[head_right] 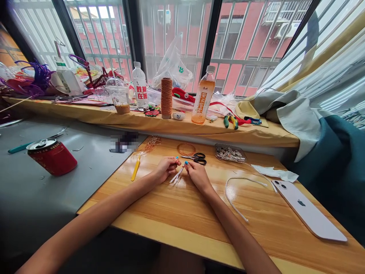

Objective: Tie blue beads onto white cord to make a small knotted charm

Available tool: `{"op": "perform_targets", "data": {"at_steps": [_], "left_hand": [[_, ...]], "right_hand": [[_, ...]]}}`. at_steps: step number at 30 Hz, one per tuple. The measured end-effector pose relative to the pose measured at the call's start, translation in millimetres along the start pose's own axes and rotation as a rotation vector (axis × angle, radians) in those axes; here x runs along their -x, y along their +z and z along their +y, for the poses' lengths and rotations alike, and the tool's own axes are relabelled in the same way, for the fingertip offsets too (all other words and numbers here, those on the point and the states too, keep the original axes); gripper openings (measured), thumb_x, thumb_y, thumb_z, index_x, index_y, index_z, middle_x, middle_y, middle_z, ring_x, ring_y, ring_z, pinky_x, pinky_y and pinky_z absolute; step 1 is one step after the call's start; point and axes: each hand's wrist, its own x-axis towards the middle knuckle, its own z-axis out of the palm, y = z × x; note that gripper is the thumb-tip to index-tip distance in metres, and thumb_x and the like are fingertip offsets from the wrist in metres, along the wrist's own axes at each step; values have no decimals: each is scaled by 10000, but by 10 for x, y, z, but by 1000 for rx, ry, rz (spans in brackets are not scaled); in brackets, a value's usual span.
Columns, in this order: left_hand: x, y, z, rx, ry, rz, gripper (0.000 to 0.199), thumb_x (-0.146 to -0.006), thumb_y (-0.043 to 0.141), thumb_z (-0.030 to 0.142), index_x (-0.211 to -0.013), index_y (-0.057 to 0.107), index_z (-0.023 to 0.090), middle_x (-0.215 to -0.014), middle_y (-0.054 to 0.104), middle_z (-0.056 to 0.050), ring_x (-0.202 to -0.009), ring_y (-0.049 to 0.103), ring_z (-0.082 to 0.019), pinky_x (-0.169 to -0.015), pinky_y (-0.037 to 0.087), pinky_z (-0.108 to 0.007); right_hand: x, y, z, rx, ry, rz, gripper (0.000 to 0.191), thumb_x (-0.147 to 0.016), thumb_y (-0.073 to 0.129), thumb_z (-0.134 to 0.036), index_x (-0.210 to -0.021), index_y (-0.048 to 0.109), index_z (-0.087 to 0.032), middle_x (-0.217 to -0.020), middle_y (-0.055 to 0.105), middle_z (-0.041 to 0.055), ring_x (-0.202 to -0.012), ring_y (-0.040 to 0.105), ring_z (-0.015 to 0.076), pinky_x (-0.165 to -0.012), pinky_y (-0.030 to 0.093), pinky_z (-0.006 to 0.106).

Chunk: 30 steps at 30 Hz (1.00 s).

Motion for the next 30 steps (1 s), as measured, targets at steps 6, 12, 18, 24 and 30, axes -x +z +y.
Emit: {"op": "perform_targets", "data": {"at_steps": [6,12,18,24,30], "left_hand": [[-4,-7,6,-8,52,-20,111,-624,477,123,-514,471,104,-417,300,63,-334,145,0,-340,91,-160],[20,-37,51,-49,70,-164,162,-685,534,261,-633,516,109,-400,258,85,-329,162,-7,-340,121,-150],[65,-28,89,-180,103,-189,438,-634,615,375,-1007,481,188,-665,505,39,-360,236,3,-342,146,-150],[74,3,40,-499,197,-330,479,-599,653,229,-1057,525,179,-979,541,-43,-689,481,-69,-542,335,-155],[-27,-83,-9,-700,417,-140,202,-658,593,280,-831,635,186,-992,527,-47,-951,441,-157,-704,361,-207]], "right_hand": [[4,22,8,-21,5,67,338,-742,401,-453,-522,390,-197,-456,359,-43,-443,309,96,-445,225,231],[16,5,42,-345,31,75,330,-725,449,-480,-565,412,-194,-495,377,-47,-428,330,82,-430,254,227],[43,-33,-37,-760,6,56,266,-705,518,-421,-608,425,-191,-622,441,-25,-503,401,84,-487,327,228],[43,-89,-90,-950,47,-51,201,-689,523,-303,-580,397,-190,-609,417,-29,-481,359,73,-482,316,223],[38,-113,-121,-872,108,-85,161,-719,483,-340,-657,473,-192,-588,435,-35,-427,330,61,-462,318,223]]}}
